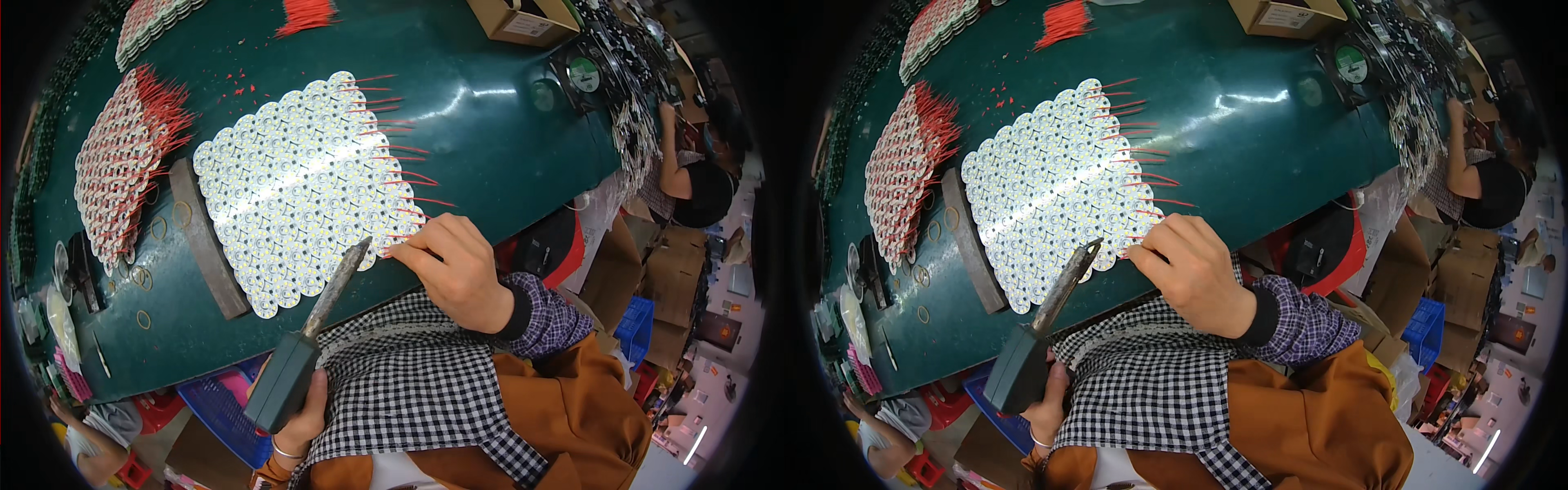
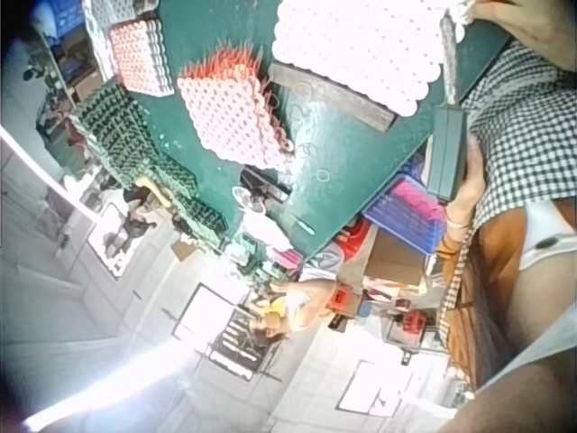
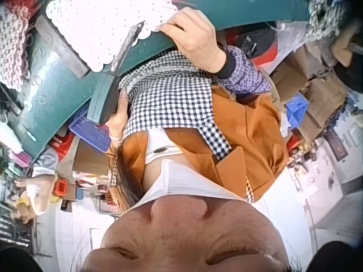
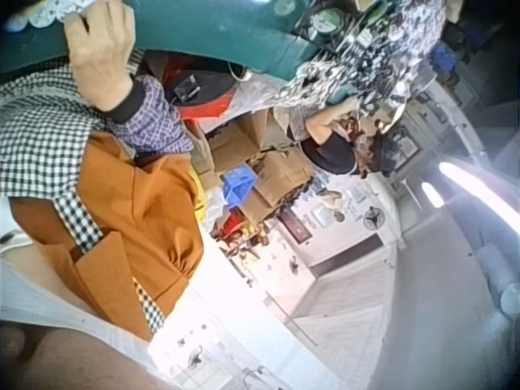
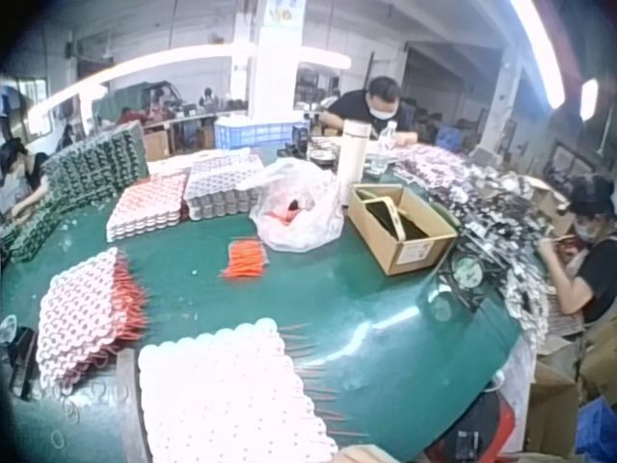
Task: The person solders individual red wires onto connection points on a grid-array LED board using a soldering iron.
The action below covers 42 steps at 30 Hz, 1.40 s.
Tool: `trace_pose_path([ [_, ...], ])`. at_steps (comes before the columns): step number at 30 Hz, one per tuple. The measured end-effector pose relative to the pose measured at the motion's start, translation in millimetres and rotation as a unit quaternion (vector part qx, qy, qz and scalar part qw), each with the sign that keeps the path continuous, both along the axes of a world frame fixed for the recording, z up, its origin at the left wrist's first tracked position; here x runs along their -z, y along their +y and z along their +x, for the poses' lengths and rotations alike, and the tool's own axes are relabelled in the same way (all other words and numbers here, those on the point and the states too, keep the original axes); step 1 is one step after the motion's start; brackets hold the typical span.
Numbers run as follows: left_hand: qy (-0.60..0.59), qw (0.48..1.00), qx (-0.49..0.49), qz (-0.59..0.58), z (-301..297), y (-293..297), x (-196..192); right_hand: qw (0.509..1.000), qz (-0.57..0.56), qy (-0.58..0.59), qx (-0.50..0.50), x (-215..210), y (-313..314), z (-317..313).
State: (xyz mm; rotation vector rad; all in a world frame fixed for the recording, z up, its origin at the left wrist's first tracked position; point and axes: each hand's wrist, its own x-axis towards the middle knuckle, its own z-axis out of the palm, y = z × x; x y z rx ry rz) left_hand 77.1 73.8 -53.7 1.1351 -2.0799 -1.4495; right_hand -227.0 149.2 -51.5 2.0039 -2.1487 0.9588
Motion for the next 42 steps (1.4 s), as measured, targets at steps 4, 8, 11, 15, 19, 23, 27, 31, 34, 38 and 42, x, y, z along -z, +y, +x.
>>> trace_pose_path([
  [4,0.012,1.0,-0.001,-0.017,7.4,-1.2,9.5,1.0,-0.025,-0.007,-0.002,-9.0,-9.0,-4.2],
  [8,0.021,1.0,-0.017,0.014,-11.3,-6.2,3.5,0.999,-0.036,-0.012,-0.001,0.4,-20.5,-9.9],
  [11,0.03,1.0,-0.003,0.009,-20.8,-10.8,-0.3,1.0,-0.027,-0.009,-0.004,7.5,-23.7,-11.0],
  [15,-0.006,0.999,-0.004,0.037,-27.9,-13.9,-8.1,0.999,-0.031,-0.014,0.011,8.5,-26.6,-10.4],
  [19,-0.051,0.998,0.02,0.03,-36.3,-20.6,-17.9,1.0,-0.027,-0.005,0.013,9.8,-27.4,-10.5],
  [23,-0.056,0.997,-0.006,0.052,-34.5,-18.4,-13.9,1.0,-0.024,0.001,0.015,9.4,-27.7,-10.2],
  [27,-0.035,0.998,-0.014,0.042,-35.7,-17.3,-10.4,1.0,-0.021,0.0,0.019,8.3,-27.8,-9.3],
  [31,-0.023,0.999,-0.007,0.029,-30.3,-16.4,-8.8,1.0,-0.016,-0.001,0.019,7.1,-27.5,-9.2],
  [34,0.015,1.0,0.003,0.0,-18.1,-14.1,2.7,1.0,-0.013,-0.006,0.023,4.0,-27.7,-8.9],
  [38,0.019,0.999,-0.023,0.044,-11.5,-12.9,8.4,0.999,-0.009,-0.018,0.032,-1.2,-26.2,-8.9],
  [42,0.028,0.999,-0.002,0.02,-13.2,-14.5,10.6,0.999,-0.014,-0.017,0.041,-6.1,-28.7,-13.4],
])
